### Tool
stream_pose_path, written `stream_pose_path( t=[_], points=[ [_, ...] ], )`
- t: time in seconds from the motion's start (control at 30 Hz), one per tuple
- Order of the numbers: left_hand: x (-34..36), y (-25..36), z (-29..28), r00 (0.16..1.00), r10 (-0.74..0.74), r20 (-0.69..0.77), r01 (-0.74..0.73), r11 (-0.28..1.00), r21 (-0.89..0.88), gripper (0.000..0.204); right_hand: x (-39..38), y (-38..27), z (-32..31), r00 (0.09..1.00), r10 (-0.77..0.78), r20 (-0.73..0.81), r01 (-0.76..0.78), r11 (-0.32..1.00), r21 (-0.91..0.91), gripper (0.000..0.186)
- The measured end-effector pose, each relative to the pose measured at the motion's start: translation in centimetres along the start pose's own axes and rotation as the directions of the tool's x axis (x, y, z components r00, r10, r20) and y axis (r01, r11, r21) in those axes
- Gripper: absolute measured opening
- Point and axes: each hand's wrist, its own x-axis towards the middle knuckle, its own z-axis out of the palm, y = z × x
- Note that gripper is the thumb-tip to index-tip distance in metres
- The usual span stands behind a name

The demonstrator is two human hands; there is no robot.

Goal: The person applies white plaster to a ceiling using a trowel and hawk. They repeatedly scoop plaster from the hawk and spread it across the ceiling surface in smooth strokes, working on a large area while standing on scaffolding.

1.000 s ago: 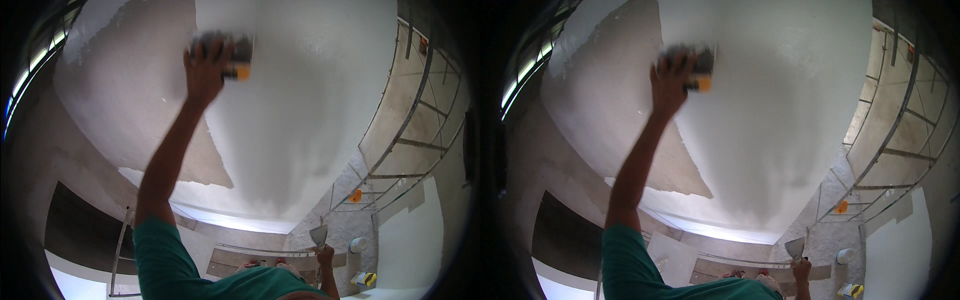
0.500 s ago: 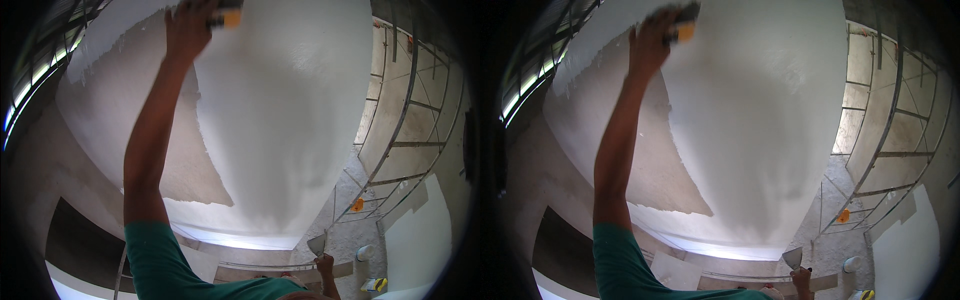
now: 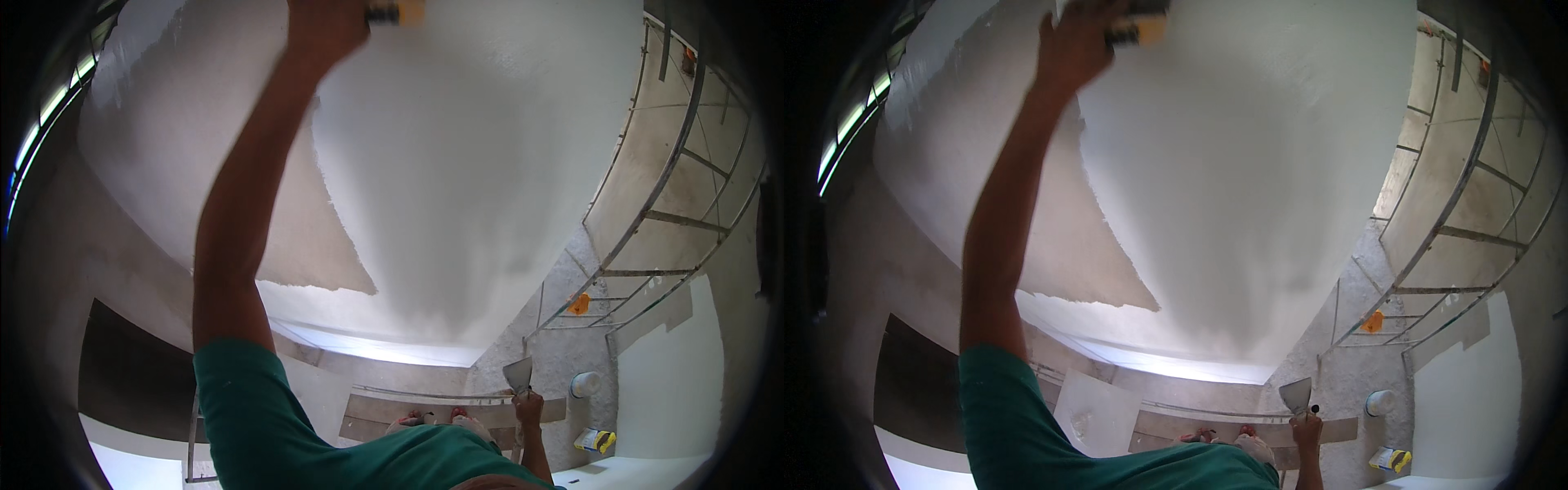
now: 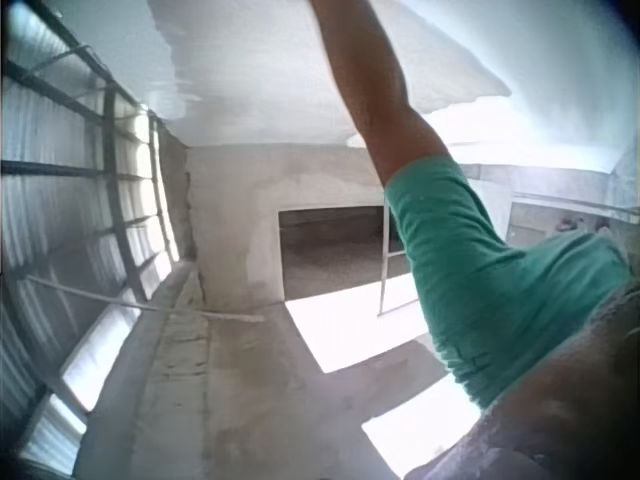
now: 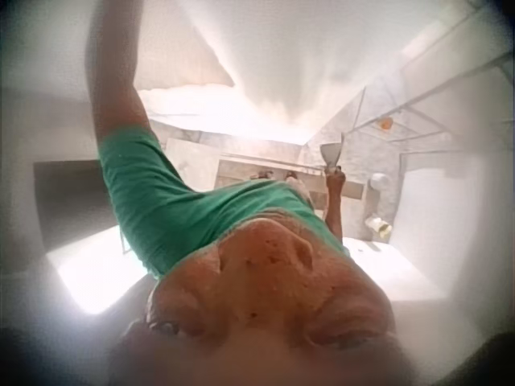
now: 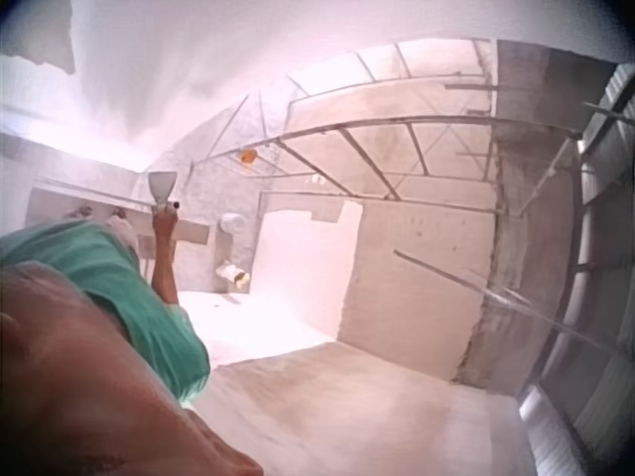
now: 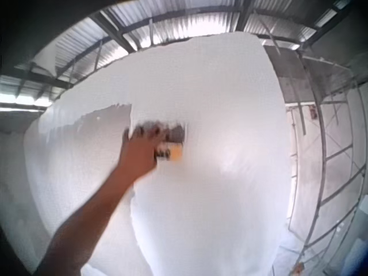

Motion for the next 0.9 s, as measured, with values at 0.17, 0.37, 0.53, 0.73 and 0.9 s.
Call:
stream_pose_path(
  t=[0.17,0.37,0.53,0.73,0.9],
  points=[
    [-15.7,5.6,3.6,0.996,0.053,0.076,-0.045,0.993,-0.106,0.061,1.1,-4.3,-2.2,0.983,0.099,0.154,-0.110,0.992,0.060,0.024],
    [-29.3,5.0,3.8,0.947,0.108,0.304,-0.050,0.980,-0.191,0.061,0.7,-3.7,-2.4,0.985,0.102,0.139,-0.112,0.992,0.063,0.025],
    [-18.3,0.9,-0.7,0.988,0.025,0.151,-0.003,0.990,-0.144,0.067,-1.2,1.6,-0.2,0.990,0.133,0.044,-0.133,0.991,-0.019,0.027],
    [2.3,-8.3,-2.2,0.968,-0.036,-0.249,0.031,0.999,-0.021,0.067,-0.2,-3.3,-0.7,0.994,0.030,0.104,-0.032,0.999,0.024,0.024],
    [9.4,-7.8,-6.5,0.976,-0.218,0.010,0.218,0.970,-0.111,0.062,-1.4,-2.4,-0.5,0.994,0.062,0.085,-0.067,0.996,0.054,0.023]
  ],
)
